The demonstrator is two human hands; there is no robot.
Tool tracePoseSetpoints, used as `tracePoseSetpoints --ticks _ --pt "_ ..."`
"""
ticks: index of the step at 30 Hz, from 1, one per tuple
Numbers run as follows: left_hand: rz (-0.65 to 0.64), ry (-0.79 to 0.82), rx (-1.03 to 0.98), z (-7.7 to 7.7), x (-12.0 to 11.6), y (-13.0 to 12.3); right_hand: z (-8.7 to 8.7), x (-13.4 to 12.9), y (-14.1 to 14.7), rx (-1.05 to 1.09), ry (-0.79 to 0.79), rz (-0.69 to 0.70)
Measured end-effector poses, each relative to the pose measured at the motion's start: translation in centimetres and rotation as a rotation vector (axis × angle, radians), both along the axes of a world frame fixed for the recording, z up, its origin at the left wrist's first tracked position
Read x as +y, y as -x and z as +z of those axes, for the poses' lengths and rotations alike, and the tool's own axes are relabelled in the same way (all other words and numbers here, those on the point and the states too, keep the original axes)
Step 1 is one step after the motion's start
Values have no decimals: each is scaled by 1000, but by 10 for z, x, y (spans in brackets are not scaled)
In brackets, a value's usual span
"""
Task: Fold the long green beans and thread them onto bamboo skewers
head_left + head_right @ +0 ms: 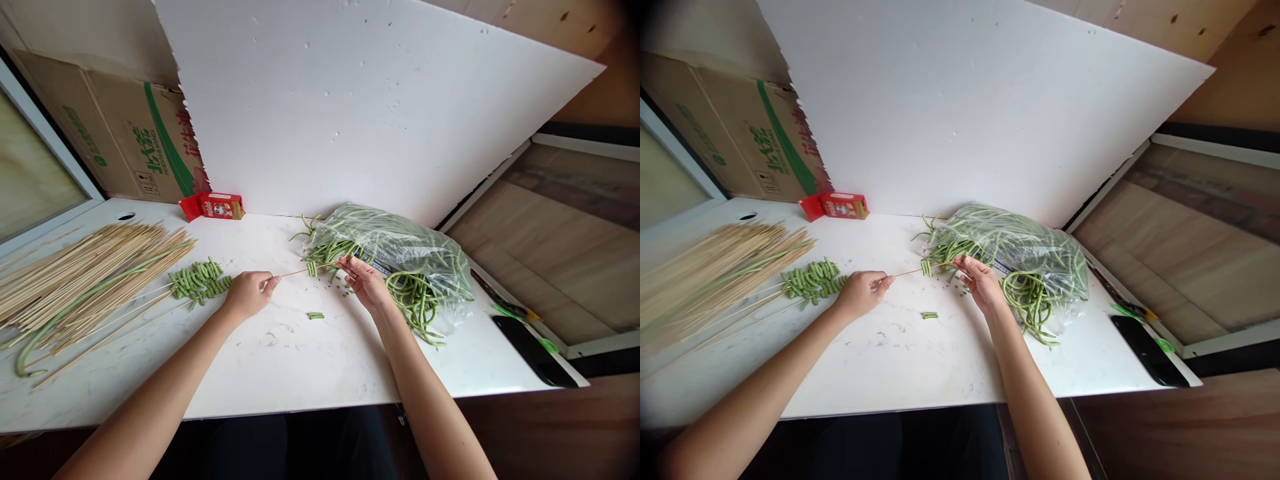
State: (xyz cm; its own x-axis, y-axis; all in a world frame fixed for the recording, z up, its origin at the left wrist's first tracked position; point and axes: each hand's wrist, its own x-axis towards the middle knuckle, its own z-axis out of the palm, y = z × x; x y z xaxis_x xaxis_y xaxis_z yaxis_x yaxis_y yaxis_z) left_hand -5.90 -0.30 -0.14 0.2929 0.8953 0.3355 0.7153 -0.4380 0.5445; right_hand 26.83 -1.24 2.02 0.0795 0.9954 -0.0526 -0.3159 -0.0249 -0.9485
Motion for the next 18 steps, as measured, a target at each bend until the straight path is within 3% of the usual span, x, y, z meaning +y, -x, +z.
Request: tracePoseSetpoints --ticks 18 --pt "44 4 47 2 0 2 -1 0 1 -34 -11 13"
